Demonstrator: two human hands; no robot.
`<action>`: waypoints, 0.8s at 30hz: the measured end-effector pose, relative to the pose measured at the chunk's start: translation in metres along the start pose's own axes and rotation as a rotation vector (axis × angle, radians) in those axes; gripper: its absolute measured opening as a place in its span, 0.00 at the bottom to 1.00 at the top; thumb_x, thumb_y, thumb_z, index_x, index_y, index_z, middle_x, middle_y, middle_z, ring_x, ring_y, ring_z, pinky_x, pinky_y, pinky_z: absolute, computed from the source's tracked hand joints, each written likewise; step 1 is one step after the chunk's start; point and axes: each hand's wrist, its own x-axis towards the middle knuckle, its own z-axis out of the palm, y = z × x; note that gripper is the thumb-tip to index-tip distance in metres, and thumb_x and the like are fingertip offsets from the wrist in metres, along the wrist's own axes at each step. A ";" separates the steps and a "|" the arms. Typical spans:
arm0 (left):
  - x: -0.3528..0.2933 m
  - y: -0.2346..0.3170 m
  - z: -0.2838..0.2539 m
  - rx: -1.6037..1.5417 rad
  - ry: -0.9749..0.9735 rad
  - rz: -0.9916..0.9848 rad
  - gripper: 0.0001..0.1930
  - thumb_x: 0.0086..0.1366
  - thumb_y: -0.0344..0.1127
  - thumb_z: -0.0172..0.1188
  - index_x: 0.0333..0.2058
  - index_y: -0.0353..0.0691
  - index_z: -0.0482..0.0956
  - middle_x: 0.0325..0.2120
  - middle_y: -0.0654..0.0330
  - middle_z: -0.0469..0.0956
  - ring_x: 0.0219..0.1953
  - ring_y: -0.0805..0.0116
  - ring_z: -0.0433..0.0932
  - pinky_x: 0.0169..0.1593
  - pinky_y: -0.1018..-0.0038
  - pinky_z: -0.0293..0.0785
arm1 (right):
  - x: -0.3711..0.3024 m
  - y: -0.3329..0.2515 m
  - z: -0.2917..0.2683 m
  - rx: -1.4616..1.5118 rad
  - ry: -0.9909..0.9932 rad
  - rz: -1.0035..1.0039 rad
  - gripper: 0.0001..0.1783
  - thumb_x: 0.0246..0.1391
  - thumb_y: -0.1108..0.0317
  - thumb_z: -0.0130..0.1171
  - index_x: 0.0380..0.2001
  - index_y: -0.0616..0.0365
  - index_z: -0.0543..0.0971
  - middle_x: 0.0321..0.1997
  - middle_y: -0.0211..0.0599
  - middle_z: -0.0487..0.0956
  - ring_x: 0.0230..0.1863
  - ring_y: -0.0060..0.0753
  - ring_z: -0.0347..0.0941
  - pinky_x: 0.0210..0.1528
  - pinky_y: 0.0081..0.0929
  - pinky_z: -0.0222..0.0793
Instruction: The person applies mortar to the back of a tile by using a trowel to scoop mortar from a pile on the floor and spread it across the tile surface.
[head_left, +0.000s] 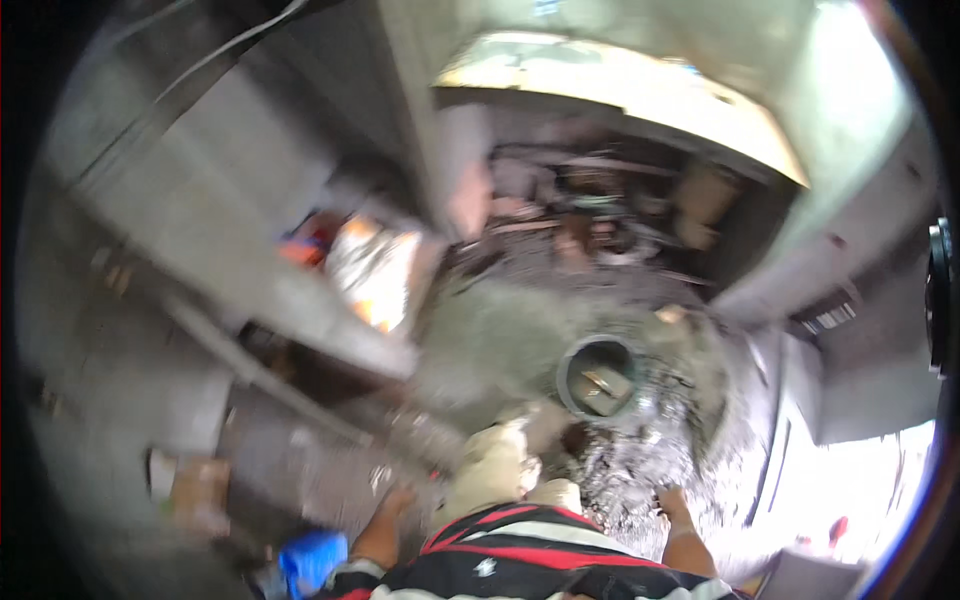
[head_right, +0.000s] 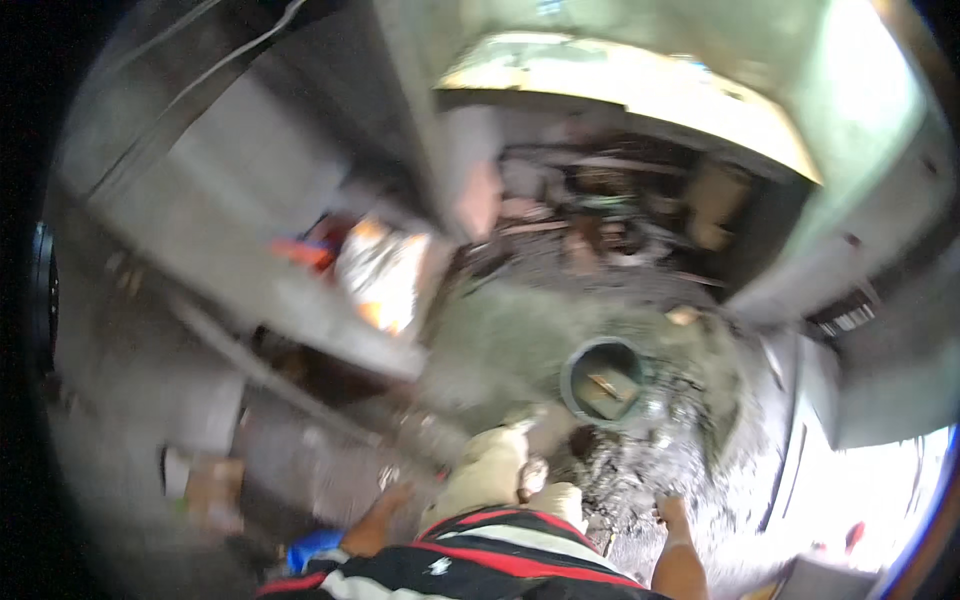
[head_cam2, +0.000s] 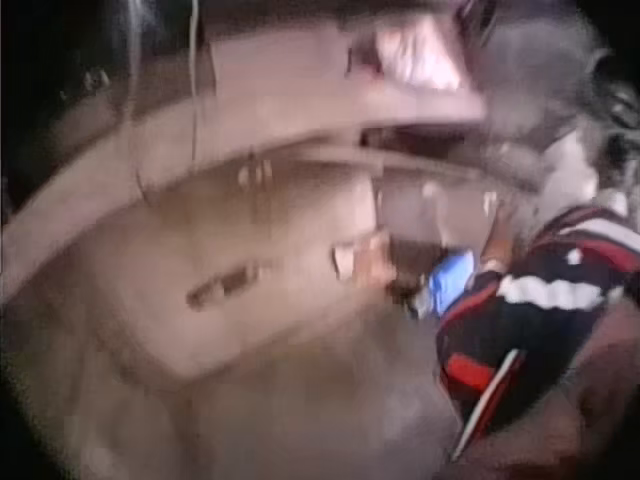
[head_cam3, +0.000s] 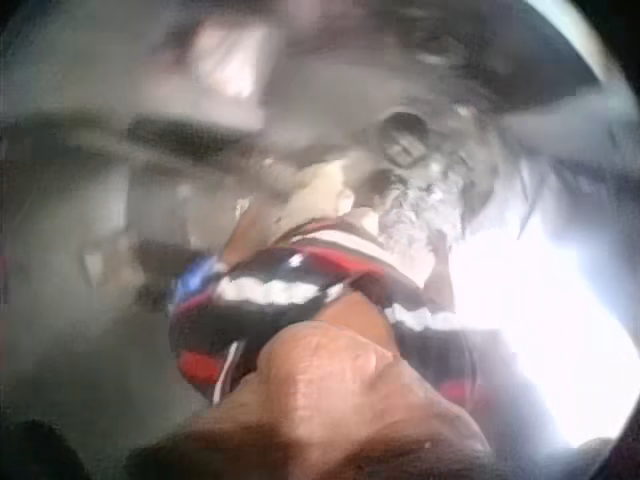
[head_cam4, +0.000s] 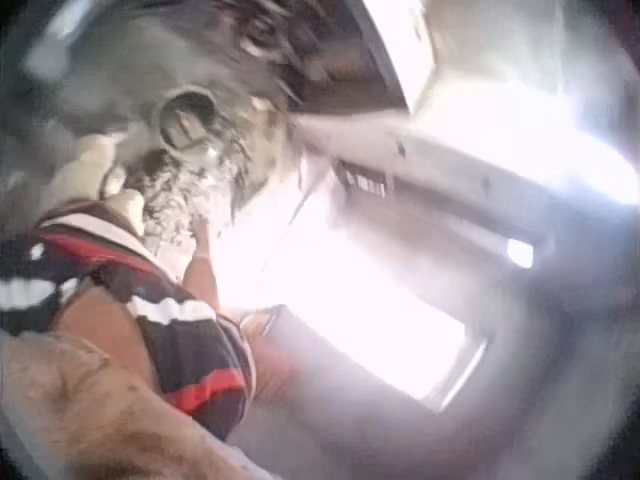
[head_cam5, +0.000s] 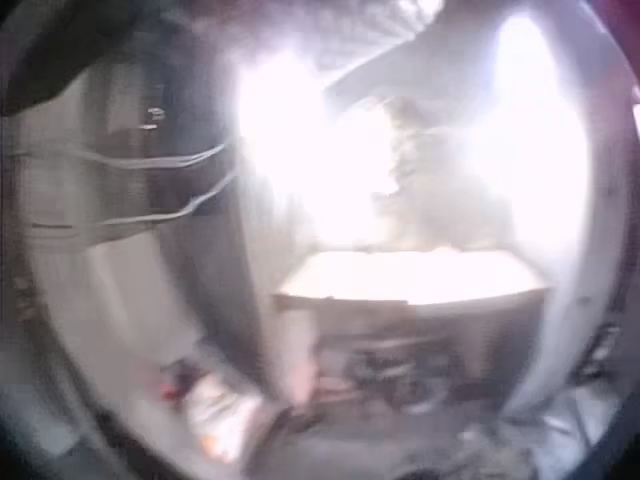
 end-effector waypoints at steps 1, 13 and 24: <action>0.001 0.058 0.054 -0.111 -0.102 -0.072 0.30 0.61 0.43 0.61 0.63 0.44 0.70 0.56 0.44 0.75 0.57 0.54 0.75 0.60 0.60 0.72 | -0.019 0.047 -0.063 -0.161 0.189 0.011 0.18 0.58 0.58 0.57 0.40 0.65 0.79 0.27 0.43 0.82 0.22 0.34 0.80 0.19 0.37 0.75; -0.121 0.273 -0.152 -0.230 0.492 0.846 0.07 0.56 0.27 0.57 0.35 0.39 0.76 0.33 0.61 0.76 0.33 0.71 0.73 0.40 0.72 0.73 | -0.082 0.227 -0.030 -0.753 -0.127 0.066 0.21 0.57 0.53 0.57 0.32 0.62 0.84 0.23 0.42 0.83 0.18 0.39 0.77 0.22 0.37 0.76; -0.352 0.518 -0.258 0.274 0.371 1.428 0.16 0.54 0.27 0.62 0.44 0.39 0.79 0.43 0.53 0.78 0.45 0.57 0.76 0.52 0.63 0.72 | -0.042 0.176 0.035 -0.665 0.211 -0.042 0.11 0.46 0.61 0.62 0.28 0.54 0.87 0.32 0.41 0.86 0.35 0.37 0.84 0.35 0.38 0.78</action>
